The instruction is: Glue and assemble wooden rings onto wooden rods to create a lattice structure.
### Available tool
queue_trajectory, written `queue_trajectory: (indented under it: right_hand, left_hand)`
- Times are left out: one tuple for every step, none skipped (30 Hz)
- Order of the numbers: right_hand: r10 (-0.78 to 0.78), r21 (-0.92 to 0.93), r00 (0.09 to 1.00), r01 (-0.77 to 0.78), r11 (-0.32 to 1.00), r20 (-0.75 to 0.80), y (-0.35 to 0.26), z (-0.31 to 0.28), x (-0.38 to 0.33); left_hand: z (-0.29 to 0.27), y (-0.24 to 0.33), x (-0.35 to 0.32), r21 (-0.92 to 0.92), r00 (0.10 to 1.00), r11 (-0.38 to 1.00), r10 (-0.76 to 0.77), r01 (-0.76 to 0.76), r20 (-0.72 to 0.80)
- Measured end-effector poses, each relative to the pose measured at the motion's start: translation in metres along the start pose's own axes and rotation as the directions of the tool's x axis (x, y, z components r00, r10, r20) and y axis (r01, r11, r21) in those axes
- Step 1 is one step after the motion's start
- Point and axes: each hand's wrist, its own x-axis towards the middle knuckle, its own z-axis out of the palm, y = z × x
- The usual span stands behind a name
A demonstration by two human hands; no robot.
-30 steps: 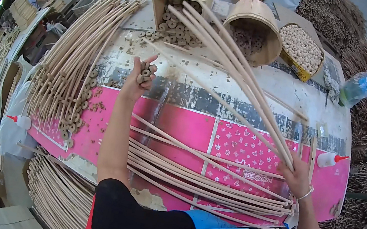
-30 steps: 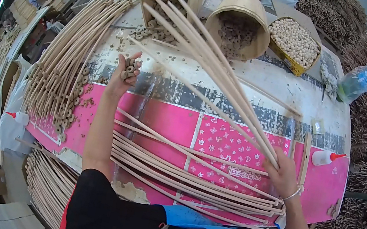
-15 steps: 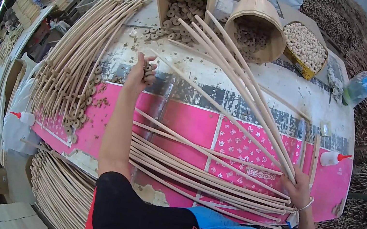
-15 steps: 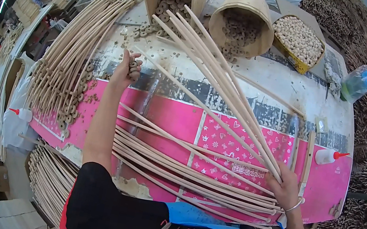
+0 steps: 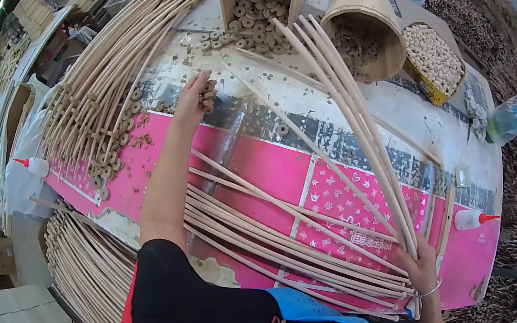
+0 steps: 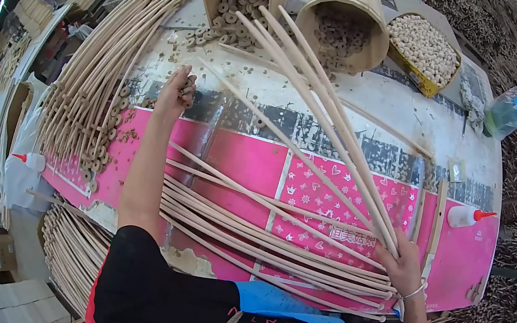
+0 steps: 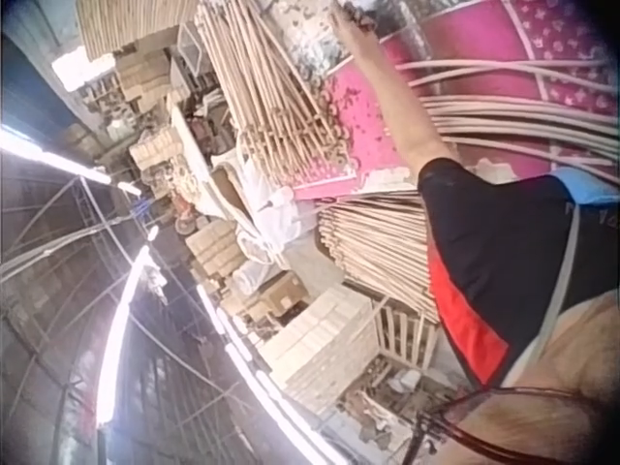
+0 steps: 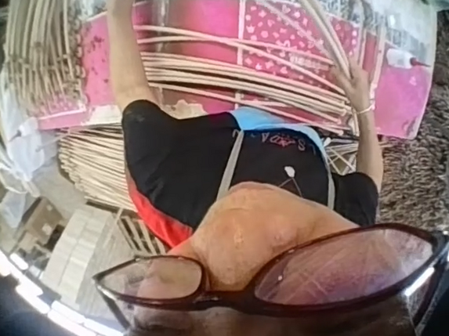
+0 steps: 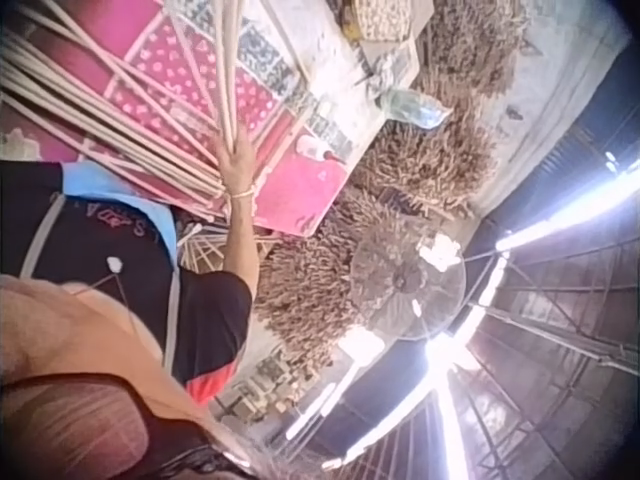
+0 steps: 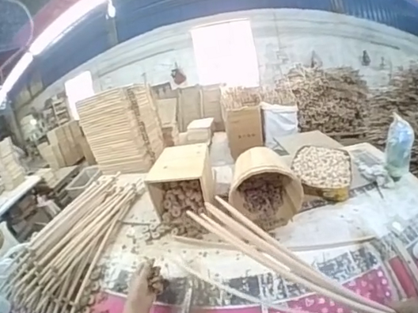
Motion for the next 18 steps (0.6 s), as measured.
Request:
queue_trajectory:
  right_hand:
    - [0.004,-0.010,0.999,-0.004,1.000,0.033,0.002,0.000,0.000]
    - [0.009,-0.021,0.998,-0.007,1.000,0.066,0.002,0.000,-0.001]
    - [0.008,-0.021,0.998,-0.007,1.000,0.067,0.000,0.001,0.000]
    - [0.009,-0.041,0.997,-0.006,0.999,0.080,-0.005,0.003,0.001]
    - [0.010,-0.062,0.996,-0.005,0.998,0.092,-0.009,0.004,0.002]
    - [0.011,-0.061,0.996,-0.005,0.998,0.092,-0.009,0.005,0.002]
    - [0.004,-0.049,0.996,0.000,0.999,0.089,-0.009,0.006,0.002]
    - [-0.003,-0.038,0.996,0.006,0.999,0.085,-0.010,0.007,0.002]
    - [-0.002,-0.038,0.996,0.006,0.999,0.085,-0.010,0.007,0.002]
    - [0.001,-0.044,0.996,0.003,0.999,0.087,-0.011,0.007,0.002]
    - [0.005,-0.050,0.996,0.000,0.999,0.090,-0.012,0.007,0.003]
    - [0.004,-0.049,0.996,0.000,0.999,0.090,-0.012,0.007,0.002]
    - [-0.003,-0.041,0.997,0.007,0.999,0.080,-0.012,0.008,0.002]
    - [-0.011,-0.034,0.998,0.013,0.999,0.069,-0.012,0.008,0.002]
    - [-0.011,-0.034,0.998,0.013,0.999,0.069,-0.011,0.008,0.002]
    - [-0.004,-0.031,0.997,0.006,1.000,0.077,-0.009,0.008,0.003]
    - [0.003,-0.028,0.996,-0.001,1.000,0.085,-0.008,0.008,0.003]
    - [0.004,-0.028,0.996,-0.001,1.000,0.085,-0.007,0.008,0.004]
  left_hand:
    - [0.002,-0.001,0.001,-0.003,1.000,1.000,0.024,-0.024,-0.014]
    - [0.000,0.000,-0.001,-0.002,1.000,1.000,0.024,-0.024,-0.016]
    - [-0.002,0.001,-0.002,0.002,1.000,1.000,0.026,-0.026,0.011]
    - [-0.002,0.002,-0.003,0.007,0.999,1.000,0.027,-0.027,0.041]
    - [-0.001,0.002,-0.004,0.008,0.999,1.000,0.026,-0.027,0.041]
    - [0.000,0.002,-0.004,0.036,0.997,0.998,0.045,-0.047,0.060]
    - [0.005,0.003,-0.007,0.064,0.995,0.996,0.063,-0.068,0.080]
    - [0.008,0.005,-0.009,0.064,0.995,0.996,0.062,-0.068,0.080]
    - [0.012,0.007,-0.012,0.090,0.996,0.993,0.070,-0.074,0.046]
    - [0.014,0.009,-0.015,0.117,0.997,0.990,0.079,-0.080,0.011]
    - [0.013,0.009,-0.016,0.118,0.997,0.990,0.080,-0.081,0.010]
    - [0.011,0.008,-0.016,0.160,0.994,0.982,0.108,-0.105,-0.009]
    - [0.012,0.009,-0.016,0.201,0.990,0.971,0.135,-0.128,-0.025]
    - [0.012,0.009,-0.017,0.201,0.990,0.971,0.135,-0.128,-0.025]
    - [0.014,0.010,-0.018,0.237,0.989,0.963,0.142,-0.127,-0.051]
    - [0.015,0.010,-0.019,0.273,0.986,0.954,0.149,-0.123,-0.076]
    - [0.015,0.009,-0.019,0.273,0.986,0.954,0.149,-0.123,-0.077]
    - [0.015,0.008,-0.018,0.278,0.986,0.952,0.155,-0.131,-0.064]
